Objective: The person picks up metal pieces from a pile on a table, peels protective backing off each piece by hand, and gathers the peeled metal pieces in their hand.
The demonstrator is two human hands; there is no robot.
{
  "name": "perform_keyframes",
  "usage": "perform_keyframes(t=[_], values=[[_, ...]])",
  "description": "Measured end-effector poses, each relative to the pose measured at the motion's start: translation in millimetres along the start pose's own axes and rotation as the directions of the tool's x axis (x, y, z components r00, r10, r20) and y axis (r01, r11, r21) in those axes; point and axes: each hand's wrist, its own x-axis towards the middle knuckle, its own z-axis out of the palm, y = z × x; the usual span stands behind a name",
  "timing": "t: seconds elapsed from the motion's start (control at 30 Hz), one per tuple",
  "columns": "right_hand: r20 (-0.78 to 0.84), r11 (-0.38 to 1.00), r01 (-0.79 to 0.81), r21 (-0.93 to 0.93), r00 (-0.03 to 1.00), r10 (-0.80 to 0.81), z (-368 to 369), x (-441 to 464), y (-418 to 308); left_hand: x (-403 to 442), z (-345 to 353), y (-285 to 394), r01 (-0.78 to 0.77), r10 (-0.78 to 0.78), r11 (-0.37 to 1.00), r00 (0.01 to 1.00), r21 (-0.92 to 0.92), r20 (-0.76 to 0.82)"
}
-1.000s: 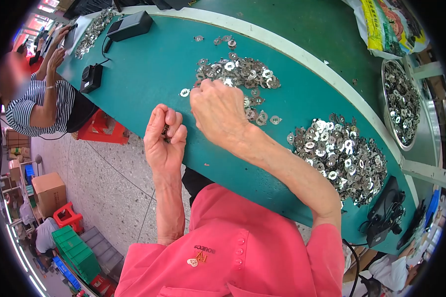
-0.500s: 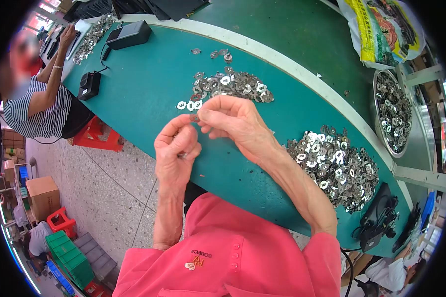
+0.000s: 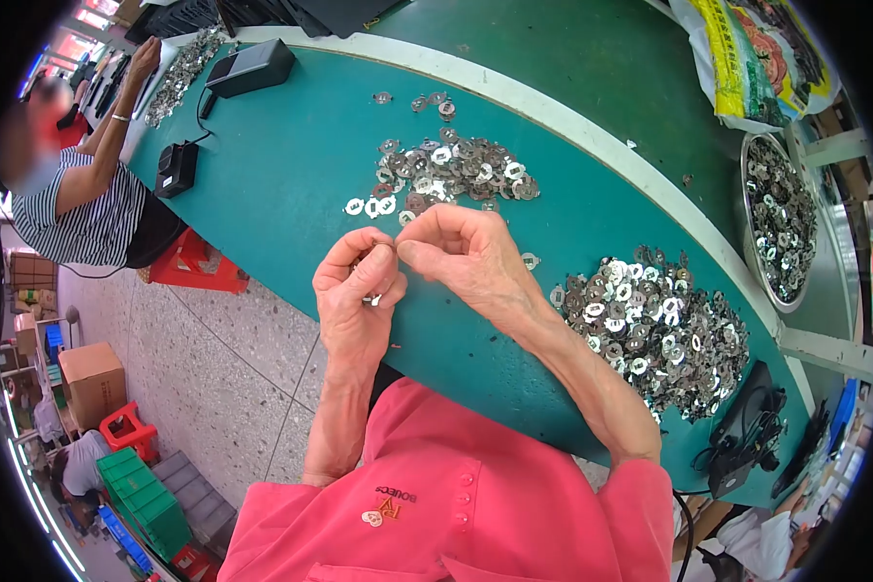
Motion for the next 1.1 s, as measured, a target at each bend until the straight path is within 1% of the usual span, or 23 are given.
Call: perform_keyframes(t=[0.1, 0.2, 0.23, 0.33, 0.47, 0.57, 0.67, 0.73, 0.83, 0.93, 1.03, 1.1], values=[[-0.028, 1.000, 0.021, -0.021, 0.999, -0.022, 0, 0, -5, 1, -5, 3, 0.047, -0.046, 0.996, 0.999, -0.078, 0.013], [-0.051, 0.997, 0.080, -0.016, 0.995, -0.080, -2, 1, -4, 4, -7, 7, 0.051, -0.050, 0.995, 0.999, -0.081, 0.018], [-0.051, 0.996, 0.092, -0.008, 0.994, -0.092, -2, 0, -5, 4, -2, 11, 0.071, -0.074, 0.995, 0.997, -0.075, -0.033], [-0.037, 0.994, 0.107, -0.008, 0.994, -0.107, -3, -1, -4, 5, -7, 8, 0.088, -0.085, 0.991, 0.996, -0.105, 0.028], [-0.038, 0.989, 0.145, -0.031, 0.989, -0.146, -2, -3, -7, 8, -8, 6, 0.086, -0.082, 0.993, 0.996, -0.081, 0.043], [-0.033, 0.988, 0.145, -0.046, 0.989, -0.147, -4, -3, -7, 8, -7, 3, 0.073, -0.071, 0.995, 0.997, -0.067, 0.028], [-0.028, 0.993, 0.103, -0.055, 0.994, -0.105, -5, -2, -8, 10, -6, 3, 0.064, -0.063, 0.997, 0.998, -0.042, 0.012], [-0.031, 0.990, 0.130, -0.059, 0.991, -0.132, -7, 0, -5, 8, -6, 3, 0.067, -0.068, 0.997, 0.998, -0.022, -0.017], [-0.033, 0.988, 0.152, -0.034, 0.988, -0.154, -5, 1, -3, 8, -4, 2, 0.044, -0.044, 0.999, 0.999, -0.022, 0.010], [-0.030, 0.989, 0.151, 0.006, 0.988, -0.151, -2, 0, -6, 7, -4, 2, 0.052, -0.053, 0.998, 0.999, 0.025, 0.006], [-0.019, 0.987, 0.157, 0.025, 0.988, -0.156, -1, -1, -6, 8, -12, -3, 0.031, -0.032, 0.999, 0.997, 0.023, 0.067], [-0.012, 0.987, 0.158, 0.028, 0.987, -0.157, -1, -1, -5, 8, -9, -2, -0.027, 0.020, 0.997, 0.995, 0.075, 0.093]])
